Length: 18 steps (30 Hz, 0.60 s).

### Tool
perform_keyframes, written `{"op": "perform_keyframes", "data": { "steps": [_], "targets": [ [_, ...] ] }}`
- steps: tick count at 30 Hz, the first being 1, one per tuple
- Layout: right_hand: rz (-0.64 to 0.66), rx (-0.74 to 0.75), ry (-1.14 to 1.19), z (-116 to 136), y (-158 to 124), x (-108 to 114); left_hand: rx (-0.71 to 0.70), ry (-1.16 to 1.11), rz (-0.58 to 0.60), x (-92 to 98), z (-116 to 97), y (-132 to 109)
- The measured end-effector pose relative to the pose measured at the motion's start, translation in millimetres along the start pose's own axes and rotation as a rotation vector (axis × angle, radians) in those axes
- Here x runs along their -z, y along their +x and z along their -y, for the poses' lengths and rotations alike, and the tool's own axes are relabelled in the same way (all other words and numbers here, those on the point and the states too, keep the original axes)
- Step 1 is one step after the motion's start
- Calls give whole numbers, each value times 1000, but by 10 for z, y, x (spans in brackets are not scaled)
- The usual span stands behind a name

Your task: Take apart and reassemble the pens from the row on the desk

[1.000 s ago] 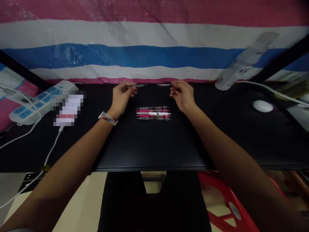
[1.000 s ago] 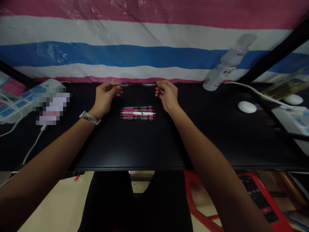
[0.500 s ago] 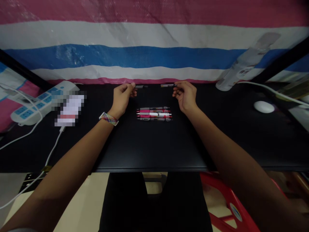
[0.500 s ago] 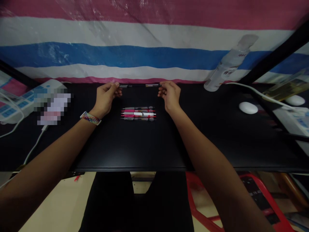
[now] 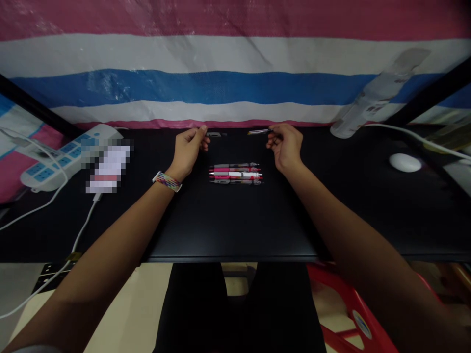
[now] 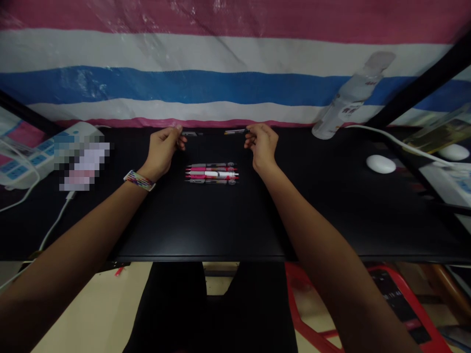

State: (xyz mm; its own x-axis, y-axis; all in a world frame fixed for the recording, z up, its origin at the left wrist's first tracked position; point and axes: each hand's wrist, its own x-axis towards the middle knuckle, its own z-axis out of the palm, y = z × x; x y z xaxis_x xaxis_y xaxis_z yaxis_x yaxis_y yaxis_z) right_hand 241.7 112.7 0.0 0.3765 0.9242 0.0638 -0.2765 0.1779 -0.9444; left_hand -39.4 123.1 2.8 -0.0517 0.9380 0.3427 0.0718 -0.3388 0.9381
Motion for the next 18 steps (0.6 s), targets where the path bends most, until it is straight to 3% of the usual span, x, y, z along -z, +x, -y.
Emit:
{"op": "perform_keyframes", "data": {
  "steps": [4,7,13,18],
  "targets": [
    [204,-36,-49,66,-128,-50,-2,29,128,-4,-46,-44],
    [352,-54,-81,94,-214,-84,-5,59,158,0,-61,-59],
    [352,-47,-66,95,-235,-92,-63,188,168,26,-55,-59],
    [326,-69,-58,114,-229,-95,-49,85,193,1,-68,-71]
  ]
}}
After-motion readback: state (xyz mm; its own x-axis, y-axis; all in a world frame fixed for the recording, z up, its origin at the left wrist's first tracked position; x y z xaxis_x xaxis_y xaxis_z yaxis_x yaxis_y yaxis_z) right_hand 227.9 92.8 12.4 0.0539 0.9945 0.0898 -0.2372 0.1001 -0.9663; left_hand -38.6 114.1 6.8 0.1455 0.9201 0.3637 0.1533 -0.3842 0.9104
